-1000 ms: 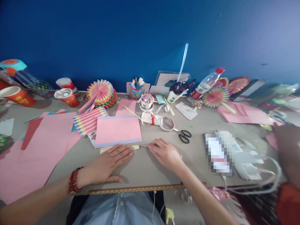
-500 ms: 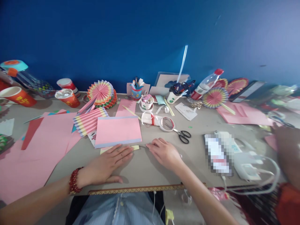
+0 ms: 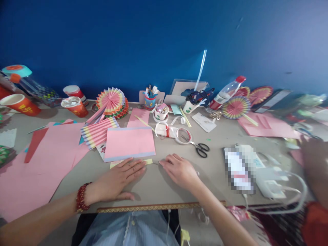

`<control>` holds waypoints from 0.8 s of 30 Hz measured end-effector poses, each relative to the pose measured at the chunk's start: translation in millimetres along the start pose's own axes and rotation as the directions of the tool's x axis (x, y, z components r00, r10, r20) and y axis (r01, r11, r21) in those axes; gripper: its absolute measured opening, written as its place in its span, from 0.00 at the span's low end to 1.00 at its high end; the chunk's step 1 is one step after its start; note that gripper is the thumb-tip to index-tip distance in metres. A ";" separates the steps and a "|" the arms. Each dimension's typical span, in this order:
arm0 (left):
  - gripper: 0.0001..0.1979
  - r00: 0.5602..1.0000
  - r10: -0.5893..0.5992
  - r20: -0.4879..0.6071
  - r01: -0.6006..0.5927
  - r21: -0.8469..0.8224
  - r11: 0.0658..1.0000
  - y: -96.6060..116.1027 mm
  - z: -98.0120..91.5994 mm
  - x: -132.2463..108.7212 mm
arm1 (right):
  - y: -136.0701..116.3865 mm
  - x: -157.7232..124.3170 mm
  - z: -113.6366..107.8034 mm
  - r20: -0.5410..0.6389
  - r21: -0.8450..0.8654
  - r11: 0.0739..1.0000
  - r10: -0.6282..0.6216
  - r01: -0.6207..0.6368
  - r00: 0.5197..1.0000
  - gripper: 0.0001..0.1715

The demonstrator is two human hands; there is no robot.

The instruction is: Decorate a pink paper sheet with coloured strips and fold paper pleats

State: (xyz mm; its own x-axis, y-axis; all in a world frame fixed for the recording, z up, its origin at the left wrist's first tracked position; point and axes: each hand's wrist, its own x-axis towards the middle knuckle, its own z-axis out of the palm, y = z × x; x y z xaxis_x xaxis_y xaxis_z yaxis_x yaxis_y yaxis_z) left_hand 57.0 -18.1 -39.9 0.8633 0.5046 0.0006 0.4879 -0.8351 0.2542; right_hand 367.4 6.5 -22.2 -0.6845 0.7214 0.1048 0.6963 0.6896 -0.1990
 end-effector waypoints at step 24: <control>0.45 0.993 0.116 0.012 -0.115 -0.052 0.992 -14.0 0.2 20.4 | 3.3 -0.1 9.0 -0.026 -0.123 0.990 -0.066 0.062 0.997 0.19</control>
State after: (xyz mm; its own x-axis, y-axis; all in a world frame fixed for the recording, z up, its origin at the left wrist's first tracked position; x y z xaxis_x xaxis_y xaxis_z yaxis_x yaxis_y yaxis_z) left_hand 67.8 3.9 -43.7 0.9154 0.4022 0.0188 0.3782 -0.8749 0.3025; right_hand 367.8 8.1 -31.6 -0.7231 0.6756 0.1434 0.6735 0.7358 -0.0703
